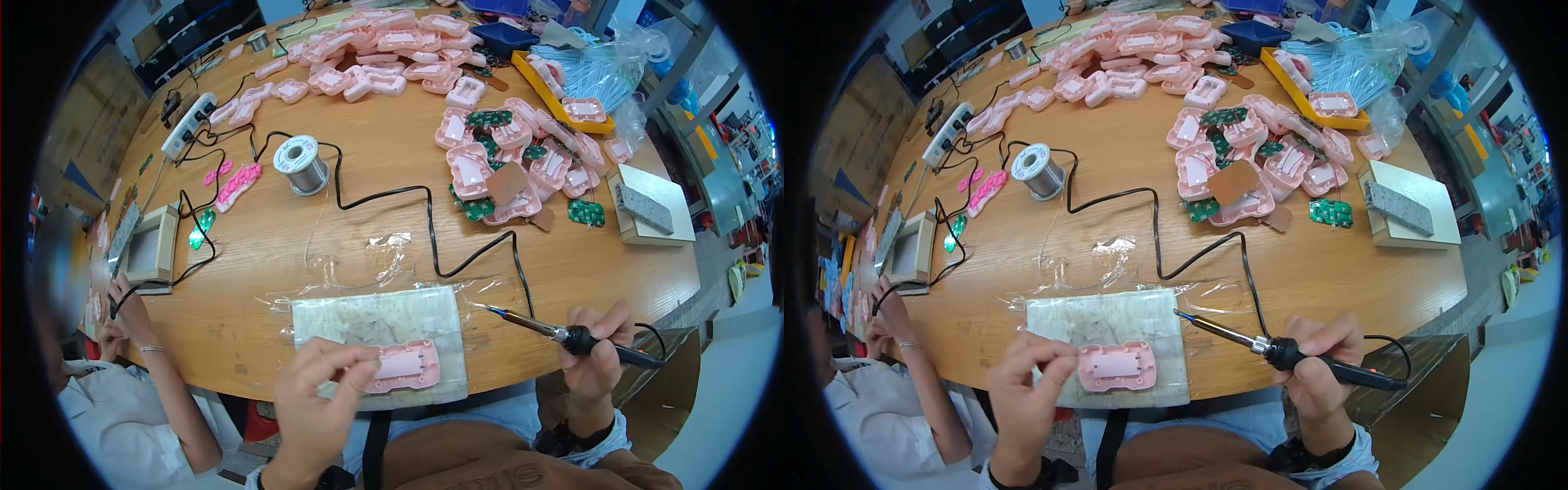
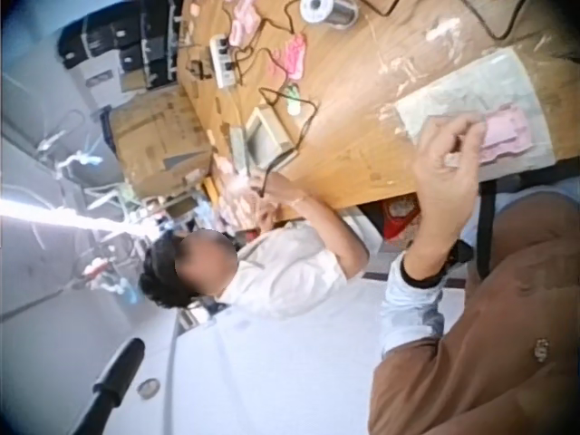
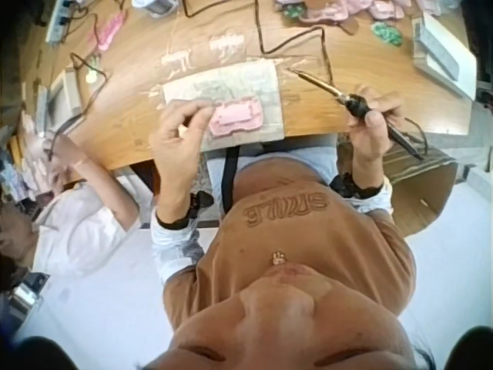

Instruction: The person uses a soldering iron to attach wires to small pink plastic housings containing green circuit boards. They repeatedly pick up a housing, apply solder to connection points, and place the finished unit aside on the table.

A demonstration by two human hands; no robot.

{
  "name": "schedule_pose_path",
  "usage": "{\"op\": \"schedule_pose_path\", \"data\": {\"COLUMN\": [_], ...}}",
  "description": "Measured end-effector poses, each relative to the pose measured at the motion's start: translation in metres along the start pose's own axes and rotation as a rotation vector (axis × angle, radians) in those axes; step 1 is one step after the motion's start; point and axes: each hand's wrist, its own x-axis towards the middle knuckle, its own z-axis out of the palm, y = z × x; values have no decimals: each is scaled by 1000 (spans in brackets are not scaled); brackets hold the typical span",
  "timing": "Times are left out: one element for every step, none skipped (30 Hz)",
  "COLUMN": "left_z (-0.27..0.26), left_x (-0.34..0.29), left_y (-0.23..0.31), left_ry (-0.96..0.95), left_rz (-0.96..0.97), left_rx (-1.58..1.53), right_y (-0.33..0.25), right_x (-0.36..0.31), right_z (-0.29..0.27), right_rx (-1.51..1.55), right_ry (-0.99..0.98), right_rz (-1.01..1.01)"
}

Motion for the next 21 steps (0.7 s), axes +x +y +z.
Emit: {"op": "schedule_pose_path", "data": {"left_z": [5, 8, 12, 16, 18, 21, 22, 24, 24, 26, 27, 28, 29, 31, 32, 33, 34, 34, 34, 35, 35], "left_x": [-5, -9, -12, -16, -19, -23, -25, -25, -26, -25, -24, -22, -21, -19, -18, -16, -14, -12, -11, -10, -8], "left_y": [2, 4, 5, 7, 7, 8, 7, 5, 3, -1, -3, -6, -8, -10, -11, -11, -10, -10, -9, -9, -8], "left_ry": [-15, -21, -23, -18, -12, 3, 6, 7, 5, 21, 1, -17, -34, -55, -74, -94, -106, -118, -130, -142, -154], "left_rz": [-31, -64, -73, -96, -121, -172, -136, -99, -61, 55, 41, 31, 19, -58, -134, -208, -204, -200, -197, -207, -218], "left_rx": [-2, -36, -47, -59, -70, -3, 68, 139, 209, 260, 246, 231, 215, 173, 131, 89, 116, 142, 167, 180, 193], "right_y": [1, 1, 1, 2, 1, 1, 1, 0, 0, 0, 1, 1, 0, 0, 0, 0, 1, 1, 2, 3, 5], "right_x": [0, 0, -1, -1, -3, -5, -8, -12, -15, -19, -21, -24, -27, -28, -28, -27, -26, -24, -22, -21, -20], "right_z": [0, 0, 1, 1, 1, 2, 2, 3, 3, 3, 2, 3, 3, 3, 3, 4, 5, 6, 8, 10, 12], "right_rx": [7, 12, 29, 37, 18, 6, -6, -57, -123, -185, -233, -289, -336, -369, -430, -476, -499, -526, -566, -587, -597], "right_ry": [6, 14, 20, 24, 7, -2, -12, -2, -45, -87, -125, -154, -175, -205, -246, -294, -335, -374, -415, -447, -473], "right_rz": [22, 44, 60, 86, 93, 102, 112, 107, 69, 37, -5, -14, -26, -58, -46, -56, -59, -47, -57, -55, -45]}}
